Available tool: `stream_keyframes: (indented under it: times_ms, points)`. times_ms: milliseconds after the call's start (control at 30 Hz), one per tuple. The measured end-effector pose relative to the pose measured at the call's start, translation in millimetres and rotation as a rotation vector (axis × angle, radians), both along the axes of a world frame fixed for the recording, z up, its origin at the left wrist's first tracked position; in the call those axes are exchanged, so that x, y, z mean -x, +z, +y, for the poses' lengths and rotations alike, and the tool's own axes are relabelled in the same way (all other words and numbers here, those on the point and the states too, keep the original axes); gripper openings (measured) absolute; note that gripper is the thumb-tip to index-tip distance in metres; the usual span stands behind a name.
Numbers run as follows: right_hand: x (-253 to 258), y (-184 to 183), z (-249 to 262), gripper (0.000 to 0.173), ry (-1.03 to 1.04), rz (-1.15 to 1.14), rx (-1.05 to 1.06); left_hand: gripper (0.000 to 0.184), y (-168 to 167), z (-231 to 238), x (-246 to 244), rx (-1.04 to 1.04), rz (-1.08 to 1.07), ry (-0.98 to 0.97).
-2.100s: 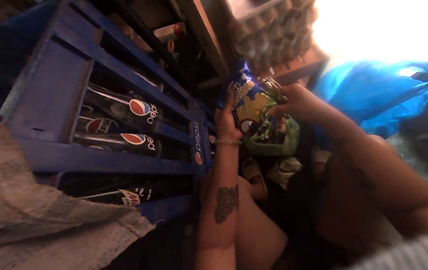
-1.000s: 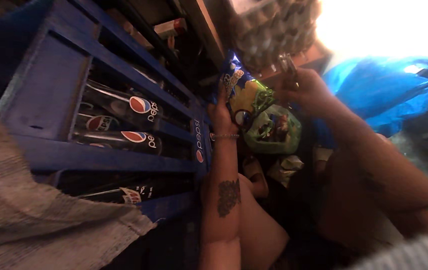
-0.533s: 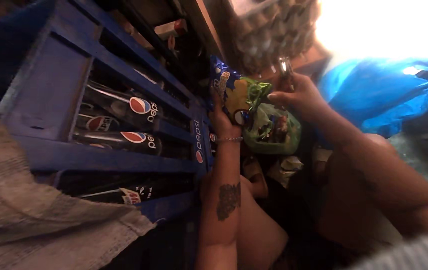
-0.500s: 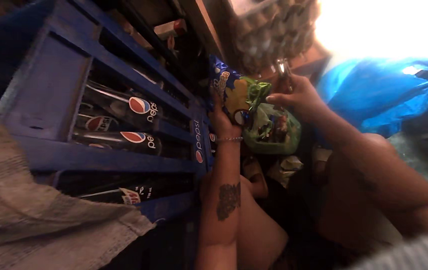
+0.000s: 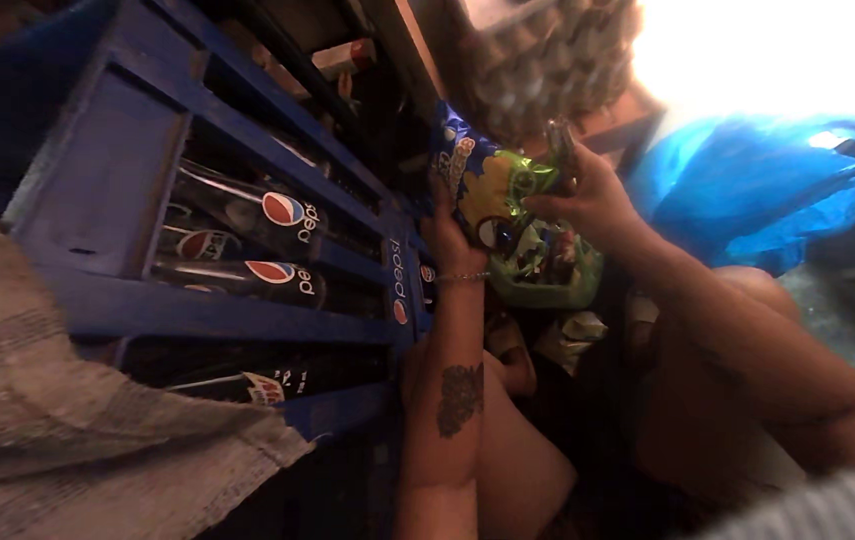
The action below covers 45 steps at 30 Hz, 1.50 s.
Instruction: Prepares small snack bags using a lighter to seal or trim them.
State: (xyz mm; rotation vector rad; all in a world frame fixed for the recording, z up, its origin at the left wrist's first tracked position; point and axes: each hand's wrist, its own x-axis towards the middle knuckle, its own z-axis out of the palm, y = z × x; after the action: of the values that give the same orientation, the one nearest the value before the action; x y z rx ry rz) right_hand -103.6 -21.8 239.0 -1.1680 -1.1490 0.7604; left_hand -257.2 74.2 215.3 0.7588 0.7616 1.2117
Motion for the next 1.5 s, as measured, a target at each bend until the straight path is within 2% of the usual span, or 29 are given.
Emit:
stream_keyframes:
  times_ms: [133, 300, 600, 733, 867, 1033, 1067, 1133, 1200, 1367, 1500]
  points:
    - [-2, -6, 3, 0.046, -0.023, 0.056, 0.017, 0.040, -5, -1, -1, 0.030, -0.051, 0.023]
    - [8, -17, 4, 0.060, 0.007, 0.100, 0.118, 0.046, -7, -4, -5, 0.063, -0.041, 0.060]
    - [20, -26, 5, 0.050, -0.063, 0.129, -0.041, 0.042, -5, -8, -6, 0.015, -0.117, 0.008]
    - [12, -23, 5, 0.051, -0.093, 0.120, -0.019, 0.038, -2, -11, -8, 0.038, -0.152, -0.003]
    - [8, -23, 4, 0.044, -0.090, 0.106, -0.004, 0.031, -1, -10, -7, 0.062, -0.150, -0.019]
    - [-17, -10, 2, 0.053, -0.094, 0.048, -0.012, 0.021, 6, -7, 0, 0.088, -0.134, -0.057]
    - [-21, -7, 1, 0.052, -0.109, 0.018, -0.020, 0.021, 5, -8, 2, 0.066, -0.112, -0.084]
    - [-31, -4, -1, 0.051, -0.152, -0.054, -0.046, 0.038, 3, -11, 11, -0.026, 0.051, -0.192]
    - [-42, 1, -3, 0.051, -0.155, -0.124, -0.041, 0.044, 9, -7, 12, -0.081, 0.165, -0.203]
    - [-59, 11, -12, 0.052, -0.197, -0.253, 0.030, 0.020, 23, -12, 17, -0.191, 0.492, -0.363]
    - [-65, 7, -12, 0.048, -0.276, -0.183, -0.061, 0.013, 18, -23, 8, -0.127, 0.352, -0.286]
